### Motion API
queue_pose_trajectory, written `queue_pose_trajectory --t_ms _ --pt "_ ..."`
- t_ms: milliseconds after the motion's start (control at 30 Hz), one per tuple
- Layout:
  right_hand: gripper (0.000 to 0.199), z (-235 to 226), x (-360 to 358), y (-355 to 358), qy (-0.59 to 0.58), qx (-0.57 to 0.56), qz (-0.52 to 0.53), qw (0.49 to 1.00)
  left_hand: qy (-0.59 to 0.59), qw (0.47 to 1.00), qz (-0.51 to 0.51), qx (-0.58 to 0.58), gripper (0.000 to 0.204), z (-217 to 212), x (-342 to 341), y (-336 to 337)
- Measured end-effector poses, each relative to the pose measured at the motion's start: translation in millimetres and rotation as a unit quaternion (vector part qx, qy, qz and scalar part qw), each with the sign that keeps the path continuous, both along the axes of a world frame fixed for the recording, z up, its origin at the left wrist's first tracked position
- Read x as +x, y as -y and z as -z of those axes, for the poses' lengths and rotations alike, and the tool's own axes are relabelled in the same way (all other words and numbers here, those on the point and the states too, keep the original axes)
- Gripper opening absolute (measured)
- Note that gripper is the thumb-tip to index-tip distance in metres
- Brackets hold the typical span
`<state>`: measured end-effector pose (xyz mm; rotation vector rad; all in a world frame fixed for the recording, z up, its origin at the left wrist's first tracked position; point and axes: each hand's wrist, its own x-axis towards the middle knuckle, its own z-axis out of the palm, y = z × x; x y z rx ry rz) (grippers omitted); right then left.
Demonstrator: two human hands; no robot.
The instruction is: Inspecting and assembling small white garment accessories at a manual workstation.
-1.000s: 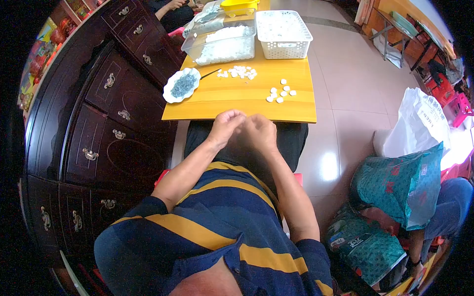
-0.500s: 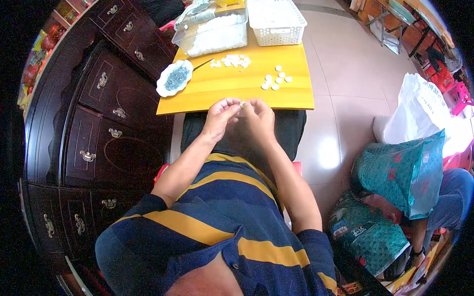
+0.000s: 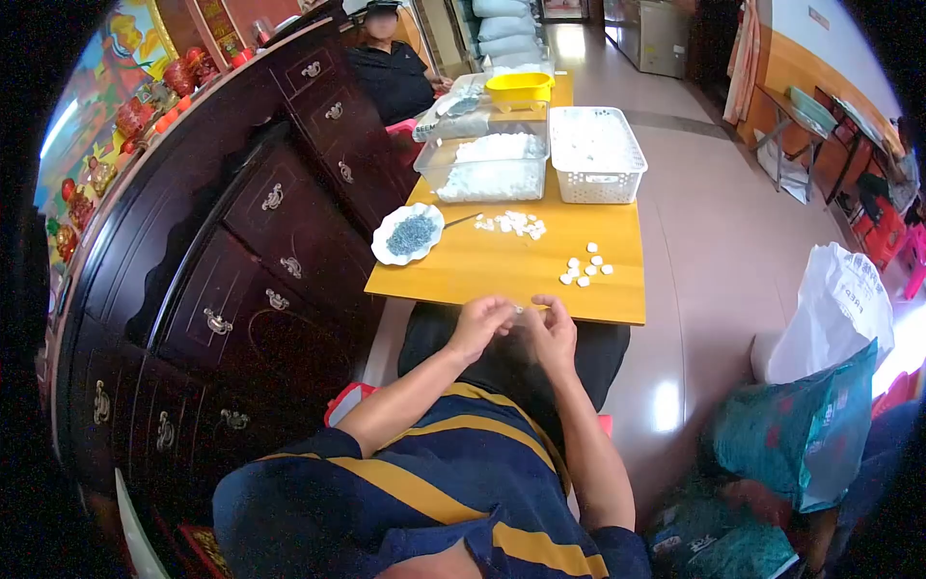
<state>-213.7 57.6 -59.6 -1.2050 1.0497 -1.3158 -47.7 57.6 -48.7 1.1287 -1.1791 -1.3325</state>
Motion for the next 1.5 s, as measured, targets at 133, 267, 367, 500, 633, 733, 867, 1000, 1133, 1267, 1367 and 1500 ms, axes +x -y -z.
queue_pose_trajectory --t_ms 133,267,367,500,633,733,867,1000,1133,1267,1367,1500 --pt "0.019 -0.7 0.8 5.1 0.013 -0.015 -0.005 1.000 0.003 1.000 -0.007 0.010 0.018 -4.2 9.1 5.7" --pt "0.019 6.0 -0.8 6.9 0.025 -0.013 -0.017 0.999 0.020 1.000 -0.008 -0.011 0.011 -7.1 13.9 11.7" --pt "0.019 3.4 -0.5 5.9 0.024 -0.008 -0.022 0.999 0.054 0.998 0.019 -0.023 0.010 -5.3 18.0 11.8" --pt "0.021 -1.1 -0.1 2.0 -0.003 -0.009 -0.015 1.000 0.064 0.997 0.045 -0.007 0.012 3.8 21.0 7.5" --pt "0.019 4.0 0.7 4.3 -0.004 -0.016 -0.030 0.999 0.065 0.997 0.041 0.013 0.012 7.3 19.4 3.9" --pt "0.019 1.0 -0.4 2.0 -0.016 -0.012 -0.024 1.000 0.069 0.997 0.039 0.014 0.012 5.8 20.0 3.5" --pt "0.021 0.3 -1.1 2.1 0.002 -0.007 -0.027 1.000 0.064 0.997 0.040 0.009 0.012 4.5 20.6 4.9" --pt "0.022 -1.0 -1.4 1.5 0.006 0.004 -0.030 1.000 0.072 0.997 0.037 0.007 0.012 2.4 18.9 5.1" --pt "0.023 -3.4 0.0 1.9 0.024 0.020 -0.020 0.999 0.031 0.999 0.031 0.022 0.012 -0.8 22.1 7.3" --pt "0.021 2.1 0.4 3.9 -0.001 0.021 -0.006 1.000 0.019 0.998 0.037 0.036 0.019 -7.4 23.7 9.8" --pt "0.021 8.5 3.9 2.0 0.010 0.012 -0.031 0.999 0.018 0.998 0.043 0.038 0.020 -5.9 22.6 7.4" --pt "0.020 10.1 6.0 -0.8 -0.020 0.003 -0.018 1.000 0.025 0.998 0.049 0.038 0.021 -6.6 16.0 2.4"
